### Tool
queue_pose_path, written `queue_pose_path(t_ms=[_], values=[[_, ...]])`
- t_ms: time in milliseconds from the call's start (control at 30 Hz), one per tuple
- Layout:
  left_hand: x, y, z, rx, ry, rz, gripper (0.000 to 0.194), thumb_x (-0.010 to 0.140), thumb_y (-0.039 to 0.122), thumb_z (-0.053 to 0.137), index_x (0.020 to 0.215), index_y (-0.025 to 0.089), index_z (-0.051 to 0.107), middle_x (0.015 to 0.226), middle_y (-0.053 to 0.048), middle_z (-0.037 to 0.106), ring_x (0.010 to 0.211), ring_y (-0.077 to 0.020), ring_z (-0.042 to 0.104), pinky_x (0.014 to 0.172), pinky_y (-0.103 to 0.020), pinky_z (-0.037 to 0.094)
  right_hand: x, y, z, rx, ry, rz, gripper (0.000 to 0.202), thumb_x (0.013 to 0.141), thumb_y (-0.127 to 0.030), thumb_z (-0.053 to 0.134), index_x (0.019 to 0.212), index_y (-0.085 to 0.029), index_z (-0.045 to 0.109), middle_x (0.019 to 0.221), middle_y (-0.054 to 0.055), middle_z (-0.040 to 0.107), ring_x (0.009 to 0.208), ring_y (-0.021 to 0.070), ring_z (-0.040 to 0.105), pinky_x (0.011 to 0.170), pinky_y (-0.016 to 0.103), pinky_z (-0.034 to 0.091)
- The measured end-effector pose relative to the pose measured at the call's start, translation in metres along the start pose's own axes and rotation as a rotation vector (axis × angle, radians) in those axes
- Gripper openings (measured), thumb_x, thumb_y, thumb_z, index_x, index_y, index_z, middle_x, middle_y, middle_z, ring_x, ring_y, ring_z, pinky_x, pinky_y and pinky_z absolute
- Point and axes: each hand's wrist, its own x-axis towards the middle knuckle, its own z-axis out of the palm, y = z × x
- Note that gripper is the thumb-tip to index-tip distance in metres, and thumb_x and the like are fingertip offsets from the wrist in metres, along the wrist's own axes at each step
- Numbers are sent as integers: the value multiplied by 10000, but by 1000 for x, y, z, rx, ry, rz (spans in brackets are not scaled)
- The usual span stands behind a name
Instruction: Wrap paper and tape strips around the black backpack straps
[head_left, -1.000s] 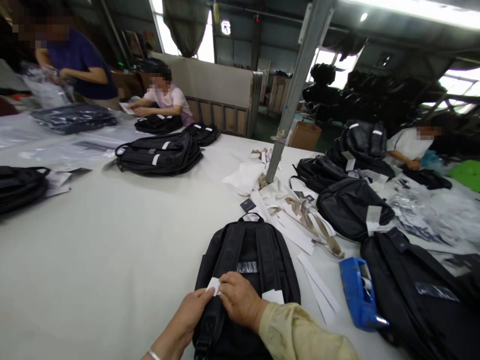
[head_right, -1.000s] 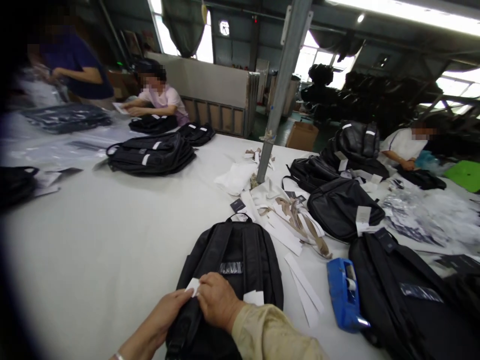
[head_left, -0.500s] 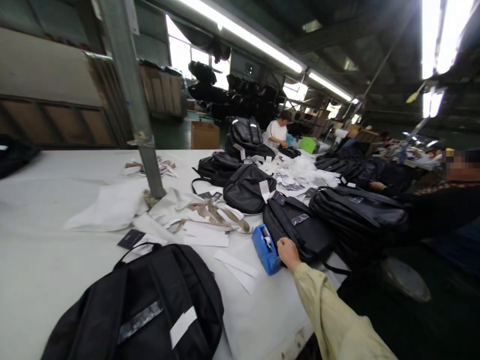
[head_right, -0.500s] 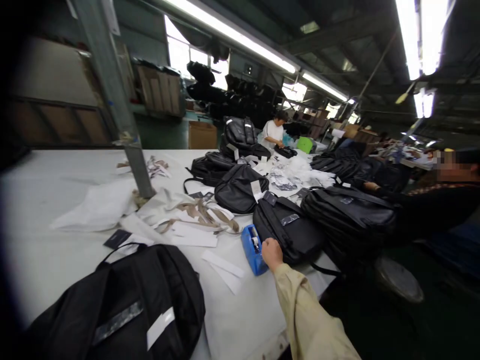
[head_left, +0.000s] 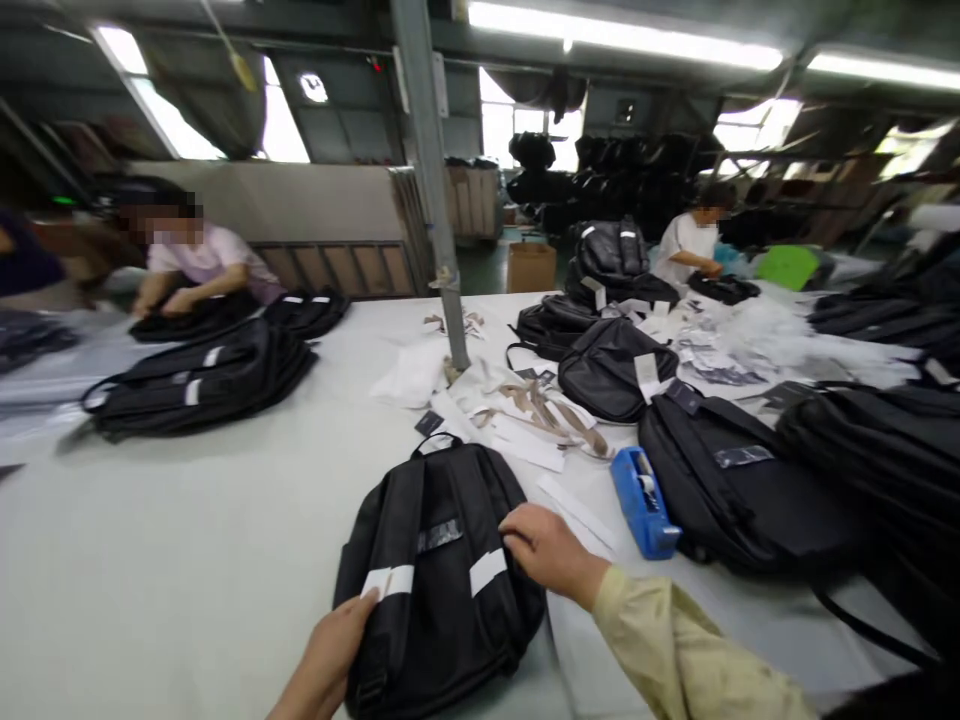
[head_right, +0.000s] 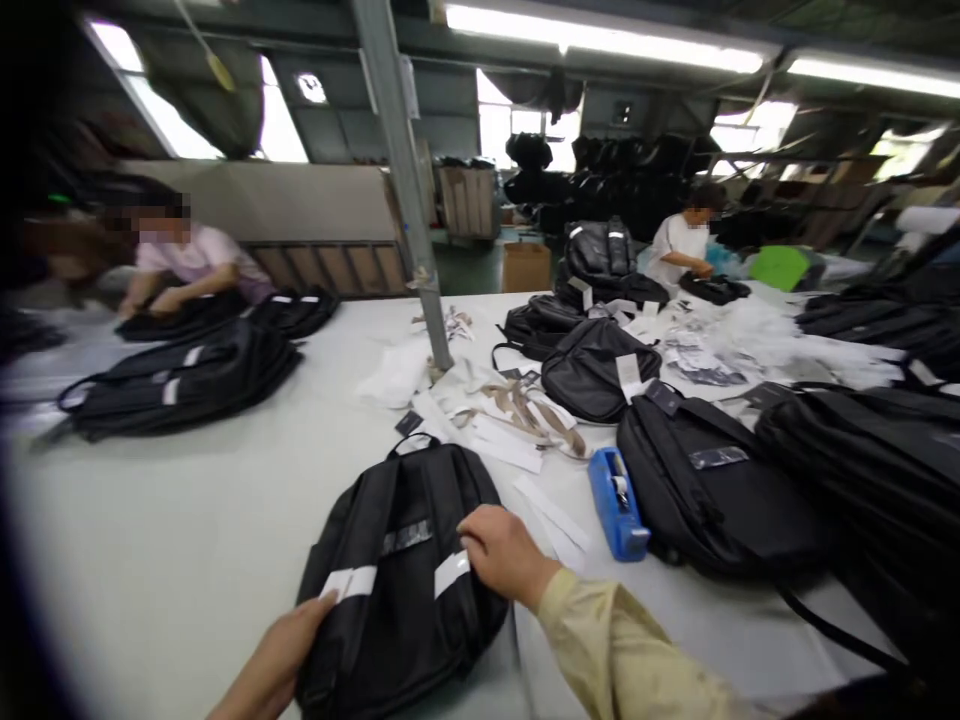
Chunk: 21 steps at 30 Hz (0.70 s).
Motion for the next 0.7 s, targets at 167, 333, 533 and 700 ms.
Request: queue_pose_path(t_ms=[167, 333, 533, 700], values=[[-4, 0, 2, 37, 19, 99, 407, 839, 515, 505, 764, 162, 693, 763, -95, 744, 866, -285, 704, 724, -341, 572, 57, -48, 85, -98, -368, -450, 257, 857, -158, 544, 1094, -173, 642, 1097, 92, 684, 1016, 194, 606, 908, 324, 482], [-8, -5, -8, 42, 1, 202, 507, 766, 635, 508, 758, 160, 685, 778, -80, 739, 858, -305, 682, 738, -358, 538, 111, -55, 135, -154, -626, -784, 361, 876, -154, 521, 1233, -123, 565, 1303, 129, 607, 1167, 210, 537, 1031, 346, 421], [-5, -12, -18, 99, 4, 266, 431, 800, 534, 469, 798, 167, 696, 847, -65, 748, 865, -275, 668, 759, -328, 506, 144, -71, 161, -114, -935, -901, 485, 724, -107, 626, 1206, -118, 570, 1286, 117, 627, 1138, 208, 571, 1010, 290, 423], [-3, -16, -19, 13, -57, 246, 478, 778, 579, 543, 885, 149, 723, 870, -59, 748, 861, -268, 664, 747, -314, 498, 159, -77, 168, -144, -1073, -838, 436, 767, -155, 622, 1201, -139, 592, 1200, 102, 676, 1093, 218, 613, 877, 265, 470]])
